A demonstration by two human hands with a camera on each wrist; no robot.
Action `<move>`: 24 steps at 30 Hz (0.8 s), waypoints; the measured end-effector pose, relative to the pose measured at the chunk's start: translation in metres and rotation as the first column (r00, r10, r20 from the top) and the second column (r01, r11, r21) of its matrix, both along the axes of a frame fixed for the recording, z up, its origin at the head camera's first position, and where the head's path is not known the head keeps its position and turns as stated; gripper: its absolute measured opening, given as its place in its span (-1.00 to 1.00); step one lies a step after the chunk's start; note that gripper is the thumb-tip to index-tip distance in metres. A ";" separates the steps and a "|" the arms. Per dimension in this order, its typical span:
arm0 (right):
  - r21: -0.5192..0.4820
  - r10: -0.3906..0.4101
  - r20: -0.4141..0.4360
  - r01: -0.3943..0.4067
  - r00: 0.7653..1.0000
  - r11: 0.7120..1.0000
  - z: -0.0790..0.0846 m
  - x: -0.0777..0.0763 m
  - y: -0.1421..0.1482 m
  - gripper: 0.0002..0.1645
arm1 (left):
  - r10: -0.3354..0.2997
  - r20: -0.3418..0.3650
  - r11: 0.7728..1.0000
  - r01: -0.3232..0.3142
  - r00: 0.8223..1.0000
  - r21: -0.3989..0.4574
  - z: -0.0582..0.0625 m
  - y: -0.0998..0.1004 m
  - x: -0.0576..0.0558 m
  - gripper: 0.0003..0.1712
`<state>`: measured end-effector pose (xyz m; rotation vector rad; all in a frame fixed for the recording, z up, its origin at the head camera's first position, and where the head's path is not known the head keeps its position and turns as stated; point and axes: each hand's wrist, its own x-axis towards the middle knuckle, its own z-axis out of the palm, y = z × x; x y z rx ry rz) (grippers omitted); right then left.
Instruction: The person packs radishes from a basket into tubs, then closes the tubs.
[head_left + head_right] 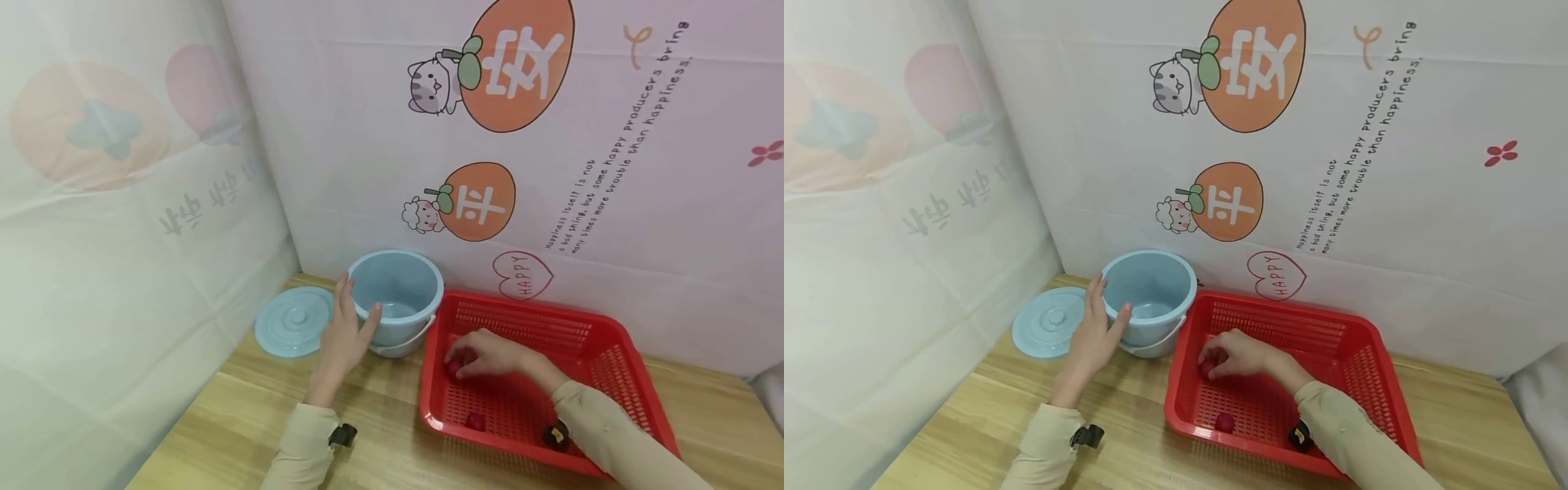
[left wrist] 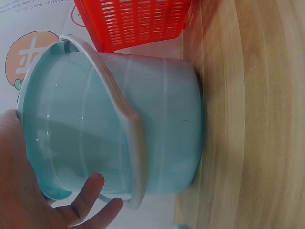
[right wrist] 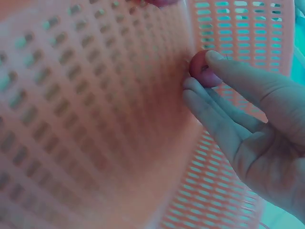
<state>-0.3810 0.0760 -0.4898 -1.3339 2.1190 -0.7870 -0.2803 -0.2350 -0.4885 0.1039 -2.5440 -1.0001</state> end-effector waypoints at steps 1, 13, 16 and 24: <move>-0.010 -0.002 -0.012 0.001 1.000 1.000 0.004 -0.001 0.001 -0.69 | 0.001 -0.001 1.000 -0.001 1.000 0.002 0.001 0.000 0.000 0.02; -0.158 -0.192 0.215 0.228 0.958 0.961 0.045 -0.015 0.015 -0.57 | -0.002 0.024 1.000 0.002 1.000 0.001 0.001 -0.001 0.004 0.03; -0.205 -0.225 0.275 0.286 0.935 0.936 0.052 -0.015 0.016 -0.56 | 0.001 0.023 1.000 -0.001 1.000 0.002 0.003 0.000 0.004 0.03; -0.266 -0.292 0.367 0.400 0.883 0.877 0.064 -0.013 0.015 -0.55 | 0.000 0.024 1.000 0.000 1.000 0.005 0.003 0.003 0.005 0.03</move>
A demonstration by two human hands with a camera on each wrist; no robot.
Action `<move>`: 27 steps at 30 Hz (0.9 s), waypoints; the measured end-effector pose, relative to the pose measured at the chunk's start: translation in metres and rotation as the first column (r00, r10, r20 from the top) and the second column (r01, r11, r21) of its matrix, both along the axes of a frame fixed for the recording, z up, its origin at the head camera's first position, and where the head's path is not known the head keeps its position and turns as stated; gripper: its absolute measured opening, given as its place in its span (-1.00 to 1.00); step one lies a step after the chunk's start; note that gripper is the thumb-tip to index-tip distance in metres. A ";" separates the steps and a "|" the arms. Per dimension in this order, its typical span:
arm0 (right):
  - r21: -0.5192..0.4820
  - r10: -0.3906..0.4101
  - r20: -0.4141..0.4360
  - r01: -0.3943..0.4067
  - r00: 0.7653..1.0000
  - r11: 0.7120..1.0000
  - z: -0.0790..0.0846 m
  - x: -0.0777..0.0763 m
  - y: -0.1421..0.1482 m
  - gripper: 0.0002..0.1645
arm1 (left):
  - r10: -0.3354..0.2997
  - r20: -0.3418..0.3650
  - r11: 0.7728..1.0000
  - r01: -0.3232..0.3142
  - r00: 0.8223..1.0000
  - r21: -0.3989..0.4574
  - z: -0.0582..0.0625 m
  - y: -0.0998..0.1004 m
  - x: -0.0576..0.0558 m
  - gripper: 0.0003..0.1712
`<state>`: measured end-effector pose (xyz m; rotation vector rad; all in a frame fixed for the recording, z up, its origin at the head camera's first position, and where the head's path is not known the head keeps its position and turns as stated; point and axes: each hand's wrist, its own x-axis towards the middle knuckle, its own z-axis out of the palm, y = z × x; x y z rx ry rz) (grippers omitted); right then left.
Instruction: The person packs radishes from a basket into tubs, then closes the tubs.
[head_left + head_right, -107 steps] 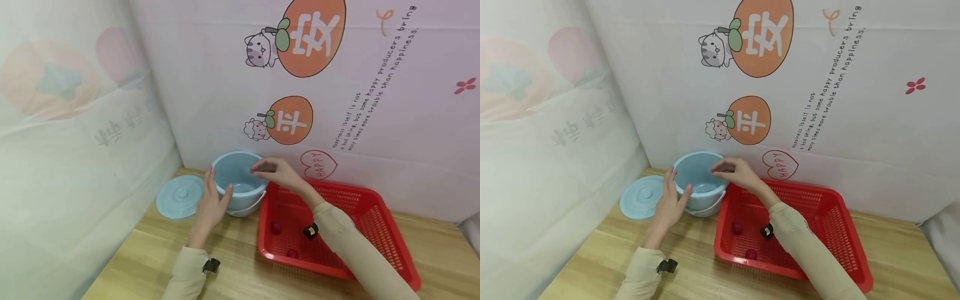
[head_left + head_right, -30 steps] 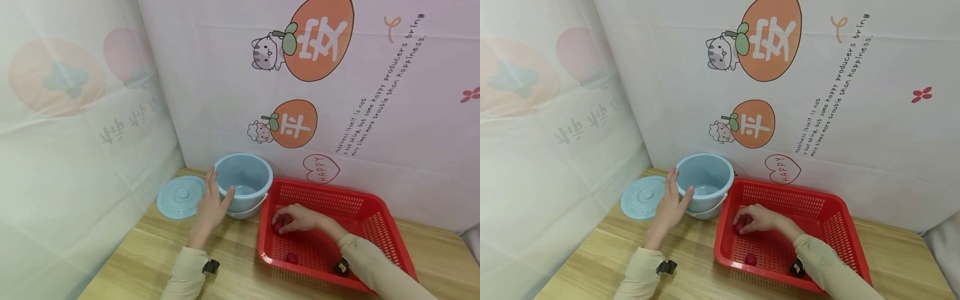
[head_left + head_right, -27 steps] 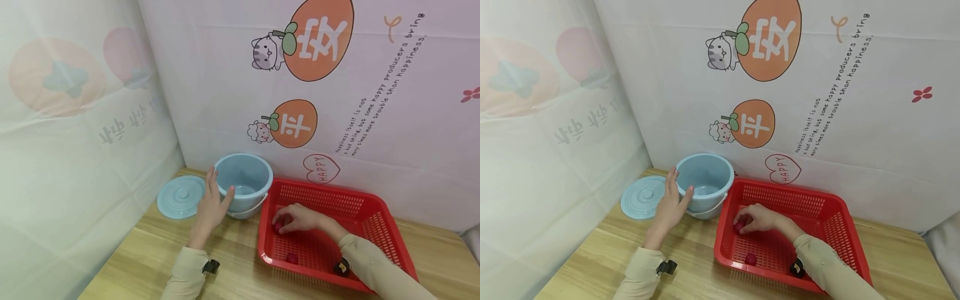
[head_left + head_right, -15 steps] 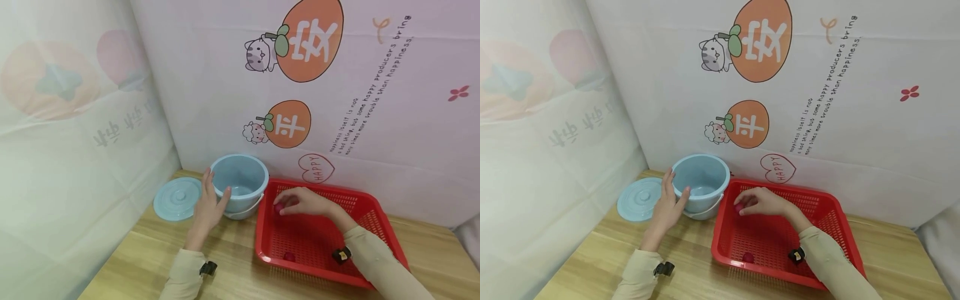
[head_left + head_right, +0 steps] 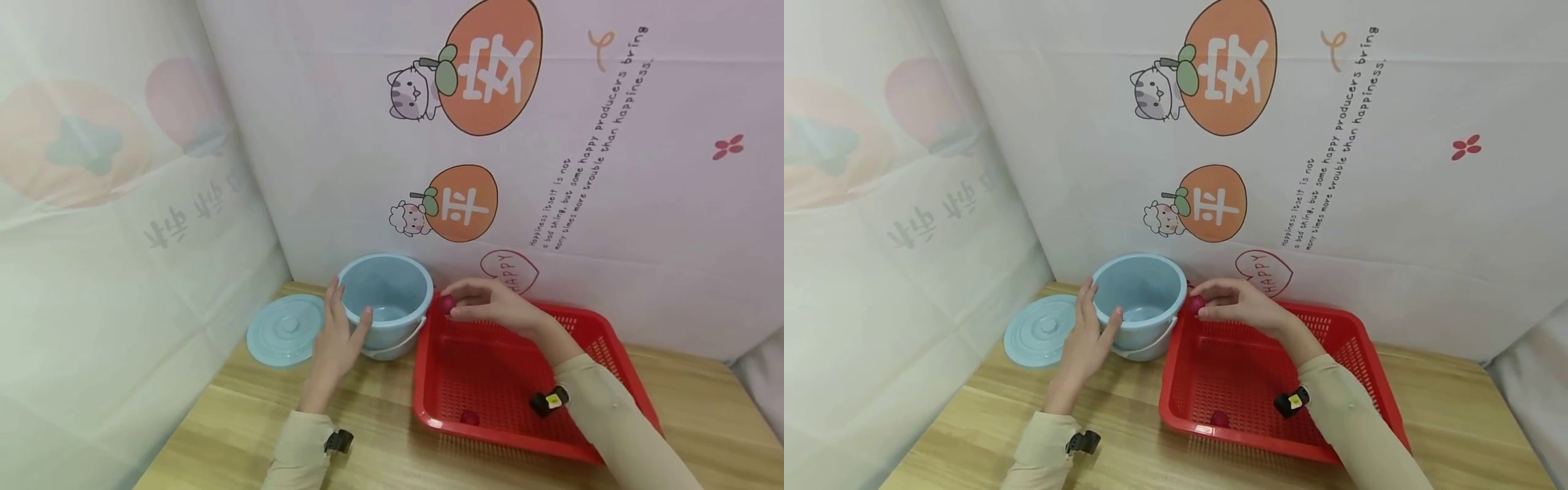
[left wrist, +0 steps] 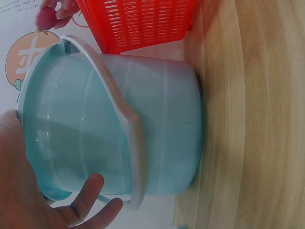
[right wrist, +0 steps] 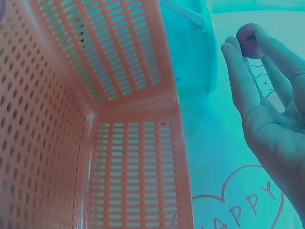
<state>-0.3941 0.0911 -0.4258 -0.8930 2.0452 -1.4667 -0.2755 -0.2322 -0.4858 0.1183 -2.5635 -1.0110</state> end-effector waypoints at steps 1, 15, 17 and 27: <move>-0.010 -0.003 0.000 0.003 1.000 1.000 0.001 0.000 -0.002 -0.54 | 0.001 0.000 1.000 -0.001 1.000 0.000 0.000 0.000 0.000 0.04; -0.087 -0.035 -0.012 0.034 0.999 0.996 0.004 -0.001 -0.040 -0.52 | -0.002 -0.021 1.000 0.002 1.000 -0.004 -0.001 0.000 -0.001 0.03; -0.100 -0.039 -0.004 0.039 0.999 0.994 0.003 -0.003 -0.051 -0.52 | -0.001 -0.027 1.000 0.001 1.000 -0.003 -0.001 0.000 0.000 0.03; -0.096 -0.006 -0.001 0.006 1.000 0.995 0.005 -0.003 -0.093 -0.54 | 0.006 -0.003 1.000 -0.006 1.000 -0.007 -0.001 0.001 0.000 0.04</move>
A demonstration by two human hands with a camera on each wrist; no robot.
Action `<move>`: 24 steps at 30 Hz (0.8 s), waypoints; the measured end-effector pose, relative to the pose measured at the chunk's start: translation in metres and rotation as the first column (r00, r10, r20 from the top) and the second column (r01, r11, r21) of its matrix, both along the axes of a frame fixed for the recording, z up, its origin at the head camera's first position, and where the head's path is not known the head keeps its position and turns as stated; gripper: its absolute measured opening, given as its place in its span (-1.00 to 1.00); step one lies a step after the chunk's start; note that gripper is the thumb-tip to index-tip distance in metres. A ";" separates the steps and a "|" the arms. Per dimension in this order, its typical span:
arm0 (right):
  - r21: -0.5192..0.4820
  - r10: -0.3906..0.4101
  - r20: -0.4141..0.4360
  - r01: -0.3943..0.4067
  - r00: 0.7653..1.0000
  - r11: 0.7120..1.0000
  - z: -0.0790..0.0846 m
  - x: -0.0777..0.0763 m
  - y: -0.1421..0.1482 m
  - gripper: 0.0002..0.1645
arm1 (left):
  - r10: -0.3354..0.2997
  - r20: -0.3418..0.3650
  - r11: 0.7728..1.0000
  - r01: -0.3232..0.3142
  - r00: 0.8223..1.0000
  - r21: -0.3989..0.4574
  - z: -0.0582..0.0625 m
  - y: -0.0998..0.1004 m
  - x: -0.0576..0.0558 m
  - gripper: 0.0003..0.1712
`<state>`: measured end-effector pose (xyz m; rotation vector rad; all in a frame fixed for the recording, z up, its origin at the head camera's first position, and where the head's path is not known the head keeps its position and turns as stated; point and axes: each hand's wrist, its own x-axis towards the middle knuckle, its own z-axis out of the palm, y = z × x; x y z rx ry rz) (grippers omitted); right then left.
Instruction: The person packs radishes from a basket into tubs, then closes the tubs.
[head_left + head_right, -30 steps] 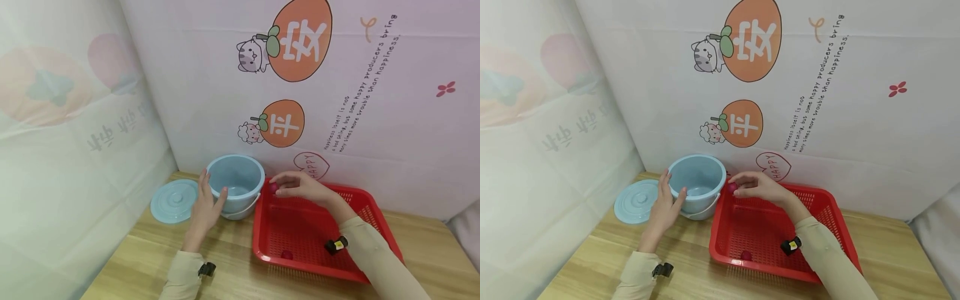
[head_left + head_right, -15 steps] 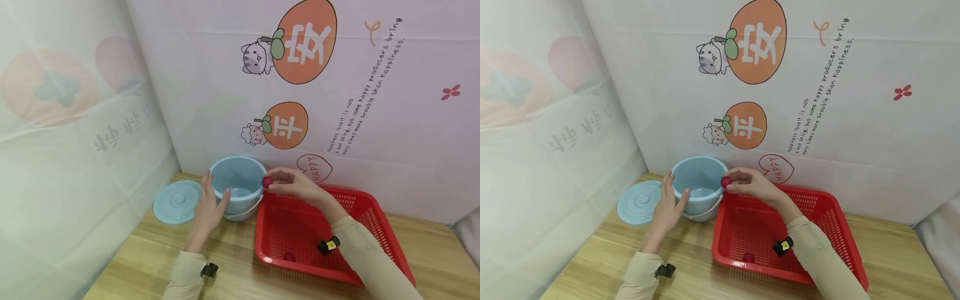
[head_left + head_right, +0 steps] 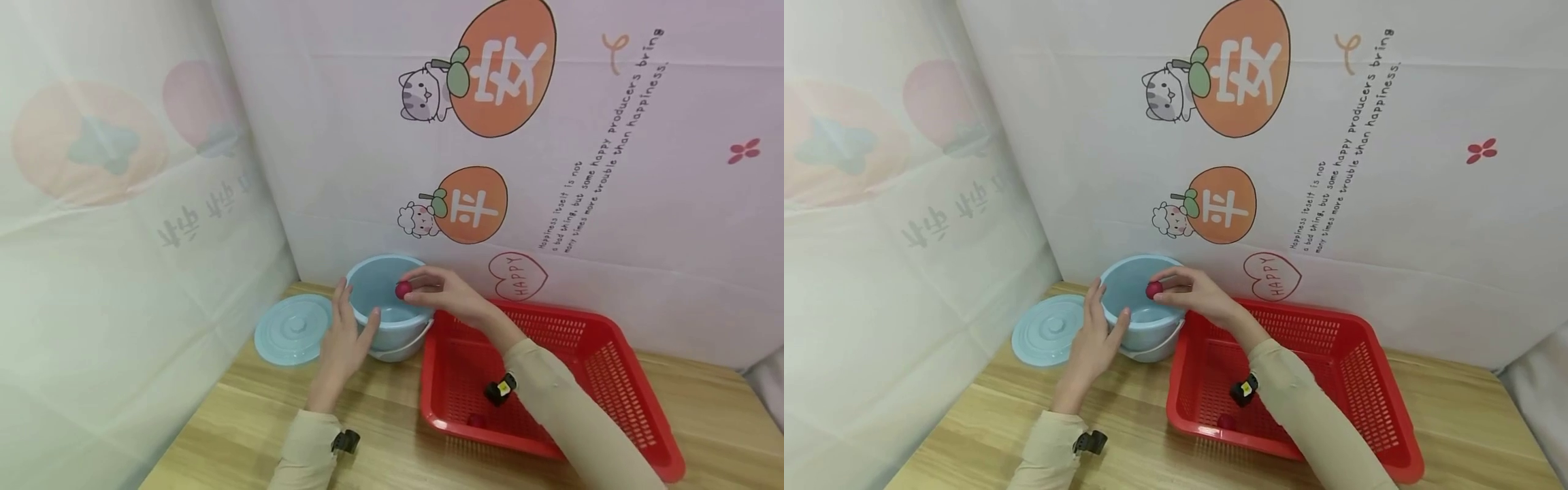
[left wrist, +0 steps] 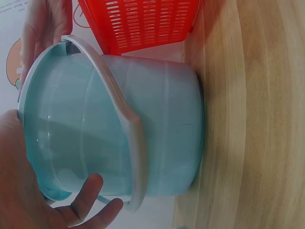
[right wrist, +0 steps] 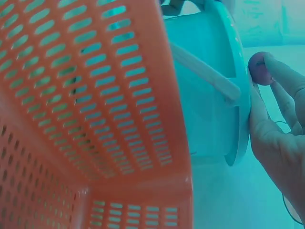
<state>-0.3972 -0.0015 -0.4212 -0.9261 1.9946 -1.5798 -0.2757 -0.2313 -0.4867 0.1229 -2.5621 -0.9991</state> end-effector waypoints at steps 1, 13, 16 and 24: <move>0.002 0.004 -0.009 -0.004 1.000 1.000 0.001 0.000 -0.001 -0.53 | 0.001 -0.001 1.000 -0.001 1.000 0.001 0.000 0.000 0.000 0.04; 0.194 0.115 -0.075 -0.099 0.991 0.976 0.017 -0.007 -0.014 -0.58 | -0.007 -0.005 1.000 0.007 1.000 -0.009 0.003 -0.005 0.001 0.04; 0.247 0.179 -0.070 -0.157 0.981 0.956 0.022 -0.009 -0.018 -0.59 | -0.012 0.001 1.000 0.012 1.000 -0.008 0.002 -0.005 0.001 0.04; 0.380 0.293 -0.023 -0.263 0.956 0.887 0.037 -0.015 -0.024 -0.63 | -0.006 0.028 1.000 0.006 1.000 -0.006 0.000 -0.004 -0.002 0.08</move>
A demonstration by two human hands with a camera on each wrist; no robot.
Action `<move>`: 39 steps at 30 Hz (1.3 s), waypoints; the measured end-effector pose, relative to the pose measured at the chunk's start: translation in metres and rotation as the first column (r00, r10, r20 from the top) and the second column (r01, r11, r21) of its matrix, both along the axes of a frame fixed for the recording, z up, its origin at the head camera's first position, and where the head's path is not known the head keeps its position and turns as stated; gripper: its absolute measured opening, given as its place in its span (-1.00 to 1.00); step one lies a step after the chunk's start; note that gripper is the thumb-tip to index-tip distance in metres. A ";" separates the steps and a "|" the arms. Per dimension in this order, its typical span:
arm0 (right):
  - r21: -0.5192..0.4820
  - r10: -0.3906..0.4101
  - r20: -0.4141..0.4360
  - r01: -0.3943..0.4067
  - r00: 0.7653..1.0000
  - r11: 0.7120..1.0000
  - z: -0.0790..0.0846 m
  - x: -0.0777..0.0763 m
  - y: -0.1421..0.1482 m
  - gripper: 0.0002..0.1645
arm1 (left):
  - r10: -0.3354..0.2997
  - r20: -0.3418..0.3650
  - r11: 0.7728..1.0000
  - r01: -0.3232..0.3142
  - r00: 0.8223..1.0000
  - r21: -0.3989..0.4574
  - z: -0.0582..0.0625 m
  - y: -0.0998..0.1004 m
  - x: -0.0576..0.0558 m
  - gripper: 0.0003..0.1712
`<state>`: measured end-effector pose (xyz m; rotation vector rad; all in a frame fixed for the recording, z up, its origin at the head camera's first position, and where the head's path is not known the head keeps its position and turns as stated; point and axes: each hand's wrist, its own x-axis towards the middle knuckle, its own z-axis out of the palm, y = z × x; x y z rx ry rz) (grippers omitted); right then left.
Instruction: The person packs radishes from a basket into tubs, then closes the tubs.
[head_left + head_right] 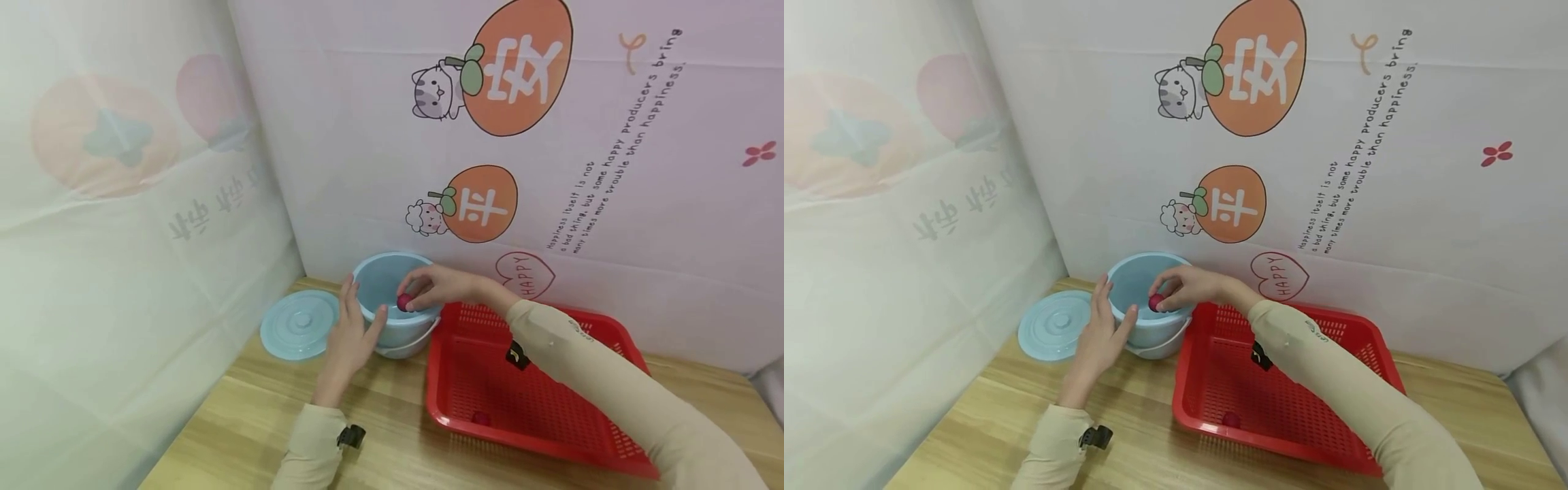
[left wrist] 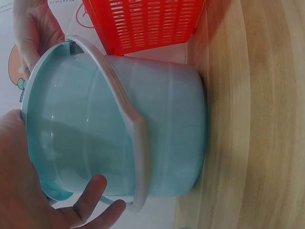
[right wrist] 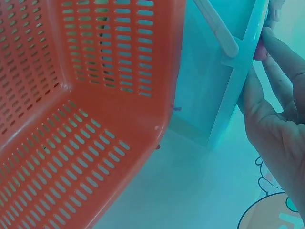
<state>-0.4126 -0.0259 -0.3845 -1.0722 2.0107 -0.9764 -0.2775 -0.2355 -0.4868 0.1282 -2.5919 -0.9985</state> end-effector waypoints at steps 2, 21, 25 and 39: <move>0.009 -0.002 0.012 0.001 1.000 1.000 0.000 -0.001 0.000 -0.63 | 0.004 0.001 1.000 -0.004 1.000 0.000 0.000 0.000 0.000 0.08; -0.311 -0.123 -0.024 0.109 0.992 0.944 -0.035 0.013 0.066 -0.65 | -0.009 -0.044 1.000 0.009 0.999 0.010 -0.003 0.000 0.000 0.03; -0.341 -0.109 0.047 0.119 0.993 0.933 -0.045 0.020 0.079 -0.67 | -0.016 -0.053 1.000 0.016 0.998 -0.001 -0.002 -0.002 0.000 0.02; -0.173 0.230 0.151 -0.203 0.962 0.964 -0.094 0.018 0.123 -0.73 | -0.025 0.008 0.999 0.025 1.000 0.026 0.000 -0.002 -0.002 0.05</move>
